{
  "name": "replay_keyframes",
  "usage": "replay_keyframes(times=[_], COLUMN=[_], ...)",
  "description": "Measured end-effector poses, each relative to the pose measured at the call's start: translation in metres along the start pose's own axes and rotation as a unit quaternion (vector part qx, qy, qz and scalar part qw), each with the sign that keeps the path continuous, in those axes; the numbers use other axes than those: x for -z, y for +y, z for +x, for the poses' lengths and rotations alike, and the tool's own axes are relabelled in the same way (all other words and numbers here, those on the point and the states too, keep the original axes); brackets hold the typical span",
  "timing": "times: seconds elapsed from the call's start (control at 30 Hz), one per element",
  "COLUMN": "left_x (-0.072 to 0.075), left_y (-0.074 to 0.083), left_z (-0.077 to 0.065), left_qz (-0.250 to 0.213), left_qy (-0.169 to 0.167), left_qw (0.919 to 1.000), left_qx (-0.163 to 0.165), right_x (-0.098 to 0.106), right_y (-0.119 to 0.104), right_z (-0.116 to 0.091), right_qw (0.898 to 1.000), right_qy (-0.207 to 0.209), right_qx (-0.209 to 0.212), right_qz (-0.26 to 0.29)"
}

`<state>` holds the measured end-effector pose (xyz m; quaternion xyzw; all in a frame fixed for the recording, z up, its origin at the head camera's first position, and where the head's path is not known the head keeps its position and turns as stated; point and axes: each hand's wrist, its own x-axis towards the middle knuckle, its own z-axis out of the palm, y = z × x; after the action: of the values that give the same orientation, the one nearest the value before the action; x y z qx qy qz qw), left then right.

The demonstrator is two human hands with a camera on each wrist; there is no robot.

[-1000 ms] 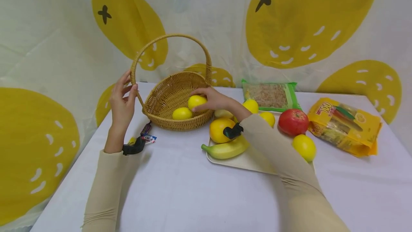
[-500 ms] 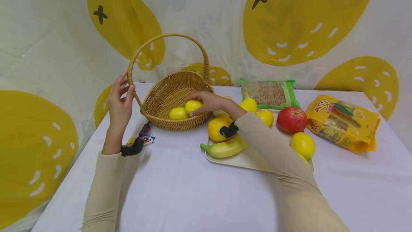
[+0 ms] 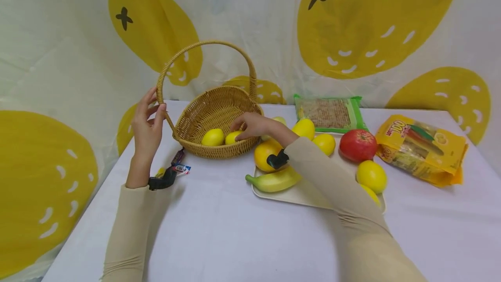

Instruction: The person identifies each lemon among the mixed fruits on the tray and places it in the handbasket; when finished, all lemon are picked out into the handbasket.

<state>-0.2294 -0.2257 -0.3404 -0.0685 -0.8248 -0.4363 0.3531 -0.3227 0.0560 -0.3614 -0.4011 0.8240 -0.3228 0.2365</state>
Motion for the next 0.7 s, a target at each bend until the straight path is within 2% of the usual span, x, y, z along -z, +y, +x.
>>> replay_keyframes(times=[0.23, 0.4, 0.7], left_x=[0.0, 0.0, 0.0], left_y=[-0.002, -0.002, 0.001], left_z=[-0.001, -0.001, 0.0], left_qz=[-0.001, 0.001, 0.002], left_qy=[0.0, -0.001, 0.0], left_qw=[1.0, 1.0, 1.0], left_qx=[0.001, 0.002, 0.005], right_x=[-0.001, -0.001, 0.003], right_y=[0.0, 0.0, -0.003], right_z=[-0.006, -0.015, -0.039], right_qw=[1.0, 0.998, 0.997], right_qy=[0.006, 0.013, 0.016], right_qx=[0.003, 0.03, 0.061], right_qz=[0.014, 0.047, 0.053])
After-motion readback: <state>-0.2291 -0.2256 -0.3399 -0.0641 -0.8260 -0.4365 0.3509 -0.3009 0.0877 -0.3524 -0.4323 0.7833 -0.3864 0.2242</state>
